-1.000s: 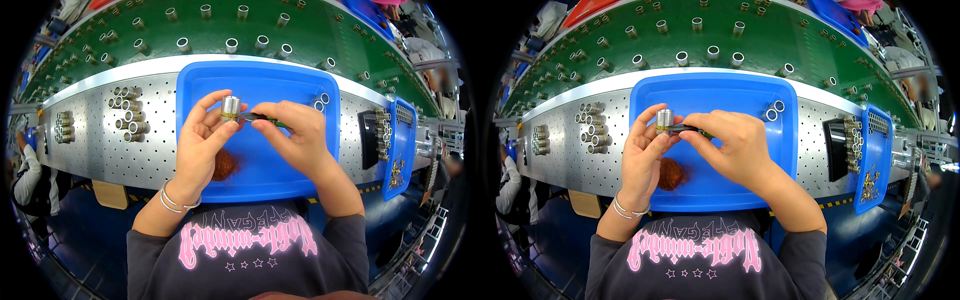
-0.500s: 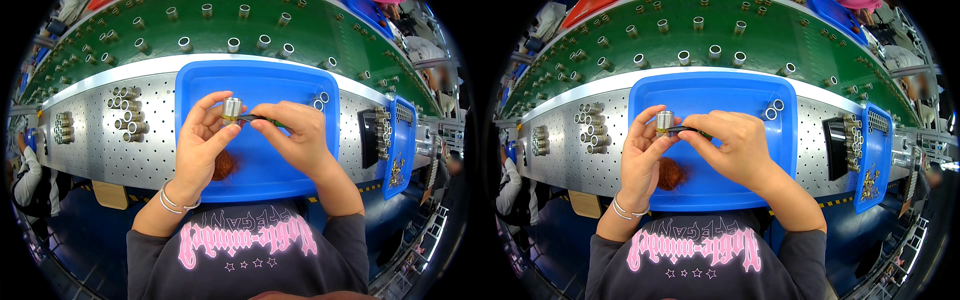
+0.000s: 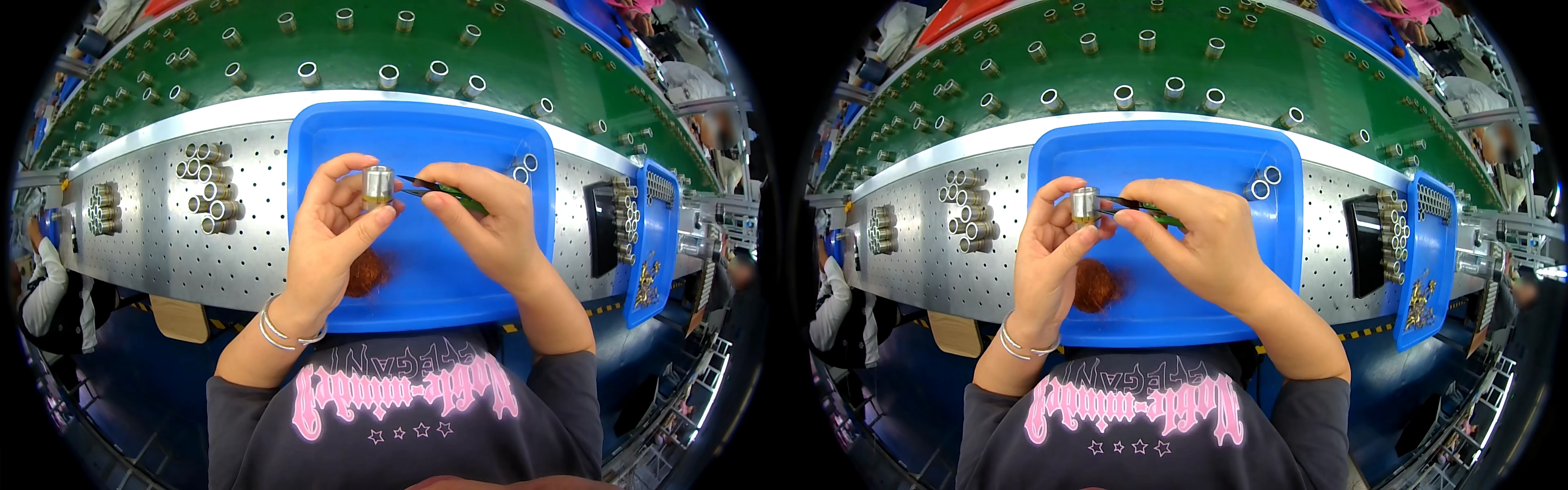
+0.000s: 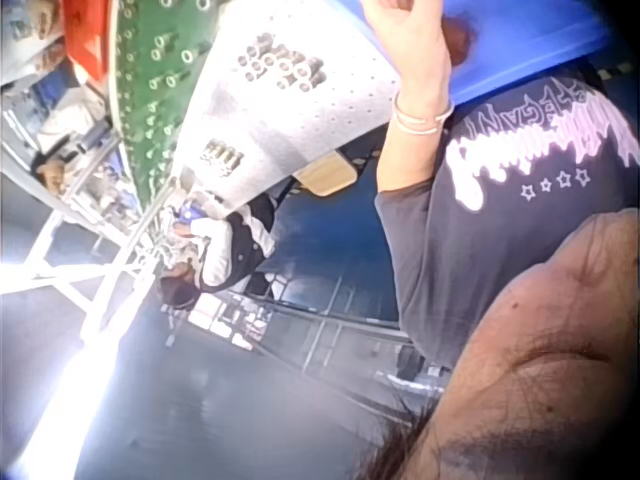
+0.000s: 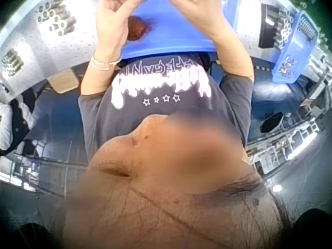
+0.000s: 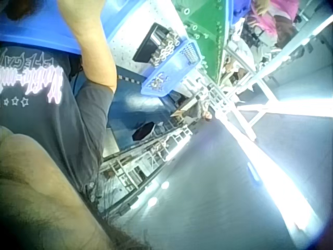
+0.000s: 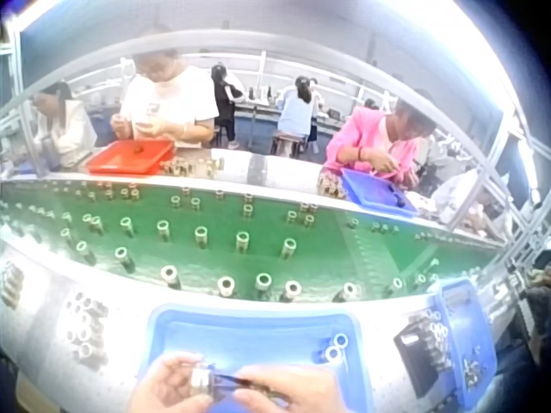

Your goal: The person uses a pair of pliers to manipulate small cylindrical metal parts over a blue tray. They repeatedly pick up a metal cylinder, use the pliers to adjust or insert a component, and then place the finished part onto a green conveyor belt. The process is repetitive and involves handling multiple identical metal pieces.

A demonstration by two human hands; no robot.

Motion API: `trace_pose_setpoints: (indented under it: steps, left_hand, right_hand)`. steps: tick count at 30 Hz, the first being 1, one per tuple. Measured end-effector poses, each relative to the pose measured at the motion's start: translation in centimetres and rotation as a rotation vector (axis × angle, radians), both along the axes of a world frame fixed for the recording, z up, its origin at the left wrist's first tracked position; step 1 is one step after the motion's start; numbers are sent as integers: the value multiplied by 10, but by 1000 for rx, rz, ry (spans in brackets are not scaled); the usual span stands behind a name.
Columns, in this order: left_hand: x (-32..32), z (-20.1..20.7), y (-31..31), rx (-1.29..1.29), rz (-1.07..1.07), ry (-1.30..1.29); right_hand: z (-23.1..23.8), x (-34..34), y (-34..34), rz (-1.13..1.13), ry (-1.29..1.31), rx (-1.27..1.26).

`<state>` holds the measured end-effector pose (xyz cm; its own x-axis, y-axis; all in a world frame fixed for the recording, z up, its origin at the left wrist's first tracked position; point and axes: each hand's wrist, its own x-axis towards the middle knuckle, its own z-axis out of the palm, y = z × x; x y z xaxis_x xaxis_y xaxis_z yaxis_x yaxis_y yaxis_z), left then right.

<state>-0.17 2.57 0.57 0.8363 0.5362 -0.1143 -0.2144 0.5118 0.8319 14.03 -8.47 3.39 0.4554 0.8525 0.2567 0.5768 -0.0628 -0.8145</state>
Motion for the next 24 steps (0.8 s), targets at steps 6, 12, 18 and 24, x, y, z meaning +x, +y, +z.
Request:
trace_pose_setpoints:
  steps: [6,12,18,24]
  left_hand:
    - [2,4,42,58,3,131]
    - [25,-18,130,191,206,188]
    - [60,-60,192,799,379,529]
    - [67,-73,197,1040,345,541]
  right_hand:
    - [1,19,5,-38,43,-101]
    - [-12,97,37,-291,-59,-223]
    - [-43,166,76,-436,-396,-252]
    - [-54,187,99,-455,-606,-442]
